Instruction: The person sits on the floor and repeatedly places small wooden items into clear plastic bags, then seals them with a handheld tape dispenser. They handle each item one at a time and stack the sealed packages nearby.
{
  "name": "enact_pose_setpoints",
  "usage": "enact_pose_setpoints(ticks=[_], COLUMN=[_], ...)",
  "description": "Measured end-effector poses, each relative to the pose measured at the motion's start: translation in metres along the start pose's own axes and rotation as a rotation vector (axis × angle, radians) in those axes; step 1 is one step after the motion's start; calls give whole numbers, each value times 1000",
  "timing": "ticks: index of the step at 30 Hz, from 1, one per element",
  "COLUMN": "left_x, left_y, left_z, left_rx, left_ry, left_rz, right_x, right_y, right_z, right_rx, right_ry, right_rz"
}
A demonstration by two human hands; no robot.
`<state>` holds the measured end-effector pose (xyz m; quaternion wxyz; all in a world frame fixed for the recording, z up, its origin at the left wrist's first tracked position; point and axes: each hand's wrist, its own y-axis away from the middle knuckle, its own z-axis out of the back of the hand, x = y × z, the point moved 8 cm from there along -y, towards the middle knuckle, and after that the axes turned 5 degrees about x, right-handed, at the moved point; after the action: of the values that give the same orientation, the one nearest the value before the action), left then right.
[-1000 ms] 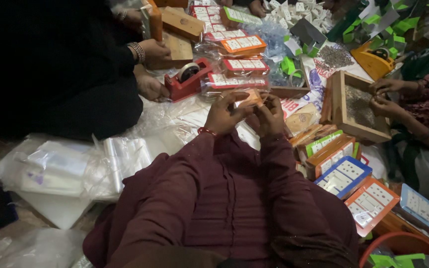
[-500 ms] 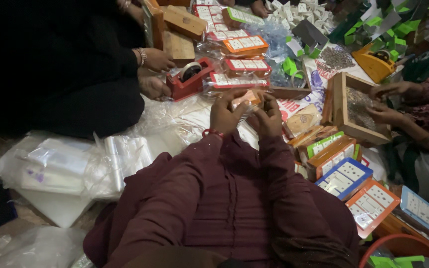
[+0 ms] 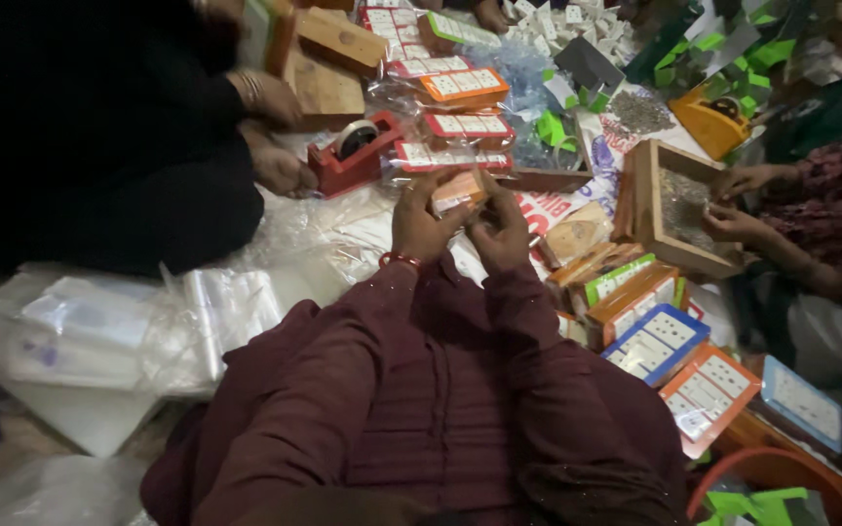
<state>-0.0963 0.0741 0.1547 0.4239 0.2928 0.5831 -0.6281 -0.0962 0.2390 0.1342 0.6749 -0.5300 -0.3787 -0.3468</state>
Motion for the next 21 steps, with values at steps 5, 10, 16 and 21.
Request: enact_pose_setpoints(ticks=[5, 10, 16, 21], left_x=[5, 7, -5, 2], left_y=[3, -4, -8, 0], left_z=[-2, -4, 4, -1], left_rx=[46, 120, 110, 130], left_ry=[62, 121, -8, 62], left_rz=[1, 80, 9, 39], right_x=[1, 1, 30, 57], right_y=[8, 4, -5, 5], right_z=[8, 17, 7, -2], right_rx=[16, -19, 24, 83], right_ry=[175, 249, 349, 583], right_rz=[-6, -61, 17, 133])
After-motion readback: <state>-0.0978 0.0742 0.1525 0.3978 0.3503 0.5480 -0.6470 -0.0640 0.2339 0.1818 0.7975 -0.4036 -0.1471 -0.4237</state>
